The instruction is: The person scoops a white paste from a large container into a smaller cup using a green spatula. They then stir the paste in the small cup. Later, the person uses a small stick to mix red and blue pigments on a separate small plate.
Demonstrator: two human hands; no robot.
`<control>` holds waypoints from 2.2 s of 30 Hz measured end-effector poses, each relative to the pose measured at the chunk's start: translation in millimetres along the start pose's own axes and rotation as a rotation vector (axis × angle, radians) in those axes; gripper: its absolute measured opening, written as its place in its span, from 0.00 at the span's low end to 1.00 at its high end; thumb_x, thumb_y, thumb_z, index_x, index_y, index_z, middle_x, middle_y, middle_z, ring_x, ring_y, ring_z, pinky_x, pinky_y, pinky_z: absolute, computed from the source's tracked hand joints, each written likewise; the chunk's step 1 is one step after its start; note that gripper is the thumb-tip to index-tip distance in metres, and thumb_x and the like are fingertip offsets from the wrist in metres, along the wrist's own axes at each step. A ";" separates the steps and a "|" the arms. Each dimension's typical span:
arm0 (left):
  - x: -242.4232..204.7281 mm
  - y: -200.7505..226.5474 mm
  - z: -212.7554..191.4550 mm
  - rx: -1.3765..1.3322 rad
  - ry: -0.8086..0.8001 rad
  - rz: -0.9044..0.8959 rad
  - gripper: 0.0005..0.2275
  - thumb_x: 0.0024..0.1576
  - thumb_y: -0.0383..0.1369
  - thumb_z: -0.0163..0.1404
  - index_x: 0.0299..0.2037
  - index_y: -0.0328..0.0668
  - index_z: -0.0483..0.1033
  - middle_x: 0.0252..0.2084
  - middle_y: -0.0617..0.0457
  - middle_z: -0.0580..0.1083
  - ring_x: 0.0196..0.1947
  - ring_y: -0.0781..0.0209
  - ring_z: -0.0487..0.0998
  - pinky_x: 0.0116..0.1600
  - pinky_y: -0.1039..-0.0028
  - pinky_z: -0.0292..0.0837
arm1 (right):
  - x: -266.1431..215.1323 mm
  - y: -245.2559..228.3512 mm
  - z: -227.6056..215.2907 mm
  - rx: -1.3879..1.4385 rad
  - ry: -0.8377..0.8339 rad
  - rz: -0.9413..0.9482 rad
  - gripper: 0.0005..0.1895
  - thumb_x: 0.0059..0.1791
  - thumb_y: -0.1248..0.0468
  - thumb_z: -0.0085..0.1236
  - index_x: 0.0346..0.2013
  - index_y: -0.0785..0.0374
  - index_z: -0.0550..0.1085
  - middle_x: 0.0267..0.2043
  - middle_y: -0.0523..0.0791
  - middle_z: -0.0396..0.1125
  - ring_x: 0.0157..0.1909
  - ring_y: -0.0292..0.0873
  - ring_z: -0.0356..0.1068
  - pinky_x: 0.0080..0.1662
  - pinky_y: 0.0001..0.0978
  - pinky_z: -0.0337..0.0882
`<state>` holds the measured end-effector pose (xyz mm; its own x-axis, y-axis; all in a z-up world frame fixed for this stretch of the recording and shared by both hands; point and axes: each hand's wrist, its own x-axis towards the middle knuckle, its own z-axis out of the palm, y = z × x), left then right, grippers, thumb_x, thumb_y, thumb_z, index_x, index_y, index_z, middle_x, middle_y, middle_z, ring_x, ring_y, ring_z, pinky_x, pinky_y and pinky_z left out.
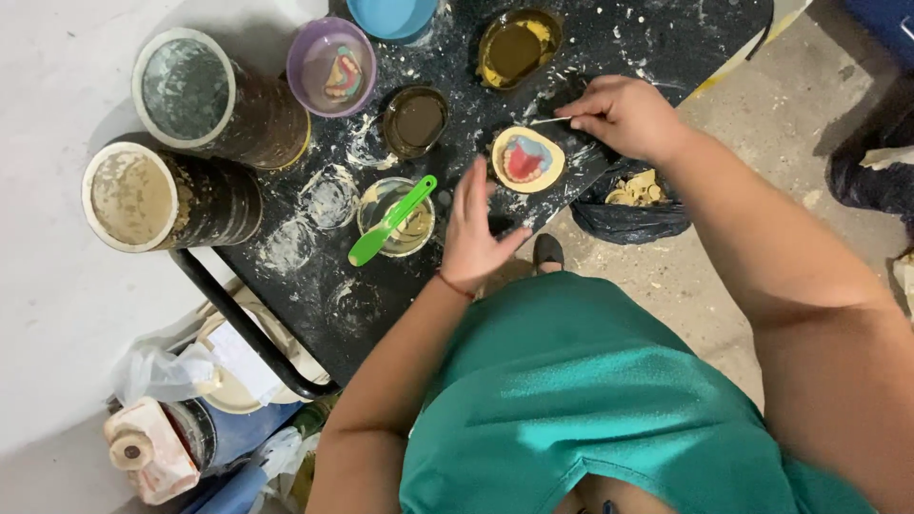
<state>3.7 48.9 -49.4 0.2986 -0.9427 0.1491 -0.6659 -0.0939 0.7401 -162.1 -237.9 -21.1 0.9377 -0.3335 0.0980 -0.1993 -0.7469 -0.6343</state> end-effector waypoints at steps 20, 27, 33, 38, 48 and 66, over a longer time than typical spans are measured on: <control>68.9 19.9 -21.7 0.091 0.013 0.182 0.60 0.39 0.27 0.71 0.82 0.46 0.41 0.80 0.35 0.49 0.73 0.24 0.62 0.71 0.39 0.65 | -67.5 -18.6 26.9 -0.299 0.353 -0.111 0.07 0.53 0.65 0.66 0.45 0.55 0.83 0.43 0.46 0.71 0.47 0.54 0.75 0.44 0.44 0.74; 66.8 26.5 -11.6 0.195 0.092 0.140 0.62 0.35 0.35 0.75 0.81 0.47 0.43 0.79 0.40 0.52 0.69 0.29 0.67 0.68 0.42 0.68 | -82.1 -18.3 34.8 -0.336 0.390 -0.068 0.06 0.54 0.62 0.64 0.46 0.53 0.83 0.43 0.45 0.71 0.46 0.53 0.75 0.43 0.44 0.73; 64.8 33.2 0.9 0.297 0.172 0.098 0.63 0.35 0.43 0.76 0.81 0.46 0.45 0.77 0.42 0.57 0.65 0.36 0.70 0.66 0.47 0.70 | -90.2 -32.9 33.9 -0.348 0.389 -0.049 0.06 0.53 0.63 0.66 0.46 0.53 0.83 0.42 0.44 0.71 0.44 0.53 0.75 0.41 0.43 0.74; 57.7 38.4 2.3 0.324 0.150 0.049 0.64 0.35 0.46 0.76 0.81 0.47 0.43 0.78 0.43 0.55 0.66 0.38 0.69 0.66 0.47 0.69 | -97.5 -44.8 39.5 -0.330 0.363 0.003 0.07 0.53 0.62 0.65 0.46 0.52 0.83 0.42 0.43 0.72 0.44 0.52 0.75 0.43 0.41 0.74; -9.1 72.3 -108.4 0.258 0.126 0.047 0.55 0.46 0.32 0.75 0.80 0.42 0.44 0.79 0.35 0.53 0.75 0.34 0.60 0.78 0.49 0.54 | -91.6 -127.4 34.1 0.341 0.072 0.260 0.09 0.55 0.63 0.58 0.47 0.60 0.81 0.44 0.54 0.75 0.52 0.62 0.74 0.50 0.51 0.71; -38.7 18.2 -119.7 0.923 0.185 -0.265 0.61 0.39 0.60 0.70 0.79 0.54 0.41 0.72 0.58 0.65 0.66 0.57 0.66 0.59 0.63 0.57 | 1.6 -253.9 54.5 -0.656 -0.302 -0.091 0.21 0.43 0.69 0.66 0.52 0.59 0.77 0.35 0.46 0.65 0.39 0.53 0.69 0.32 0.46 0.76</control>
<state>61.9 122.1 36.7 0.5657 -0.7973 0.2106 -0.8118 -0.5833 -0.0278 -94.5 -17.5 98.2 0.9775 -0.1506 -0.1479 -0.1572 -0.9870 -0.0340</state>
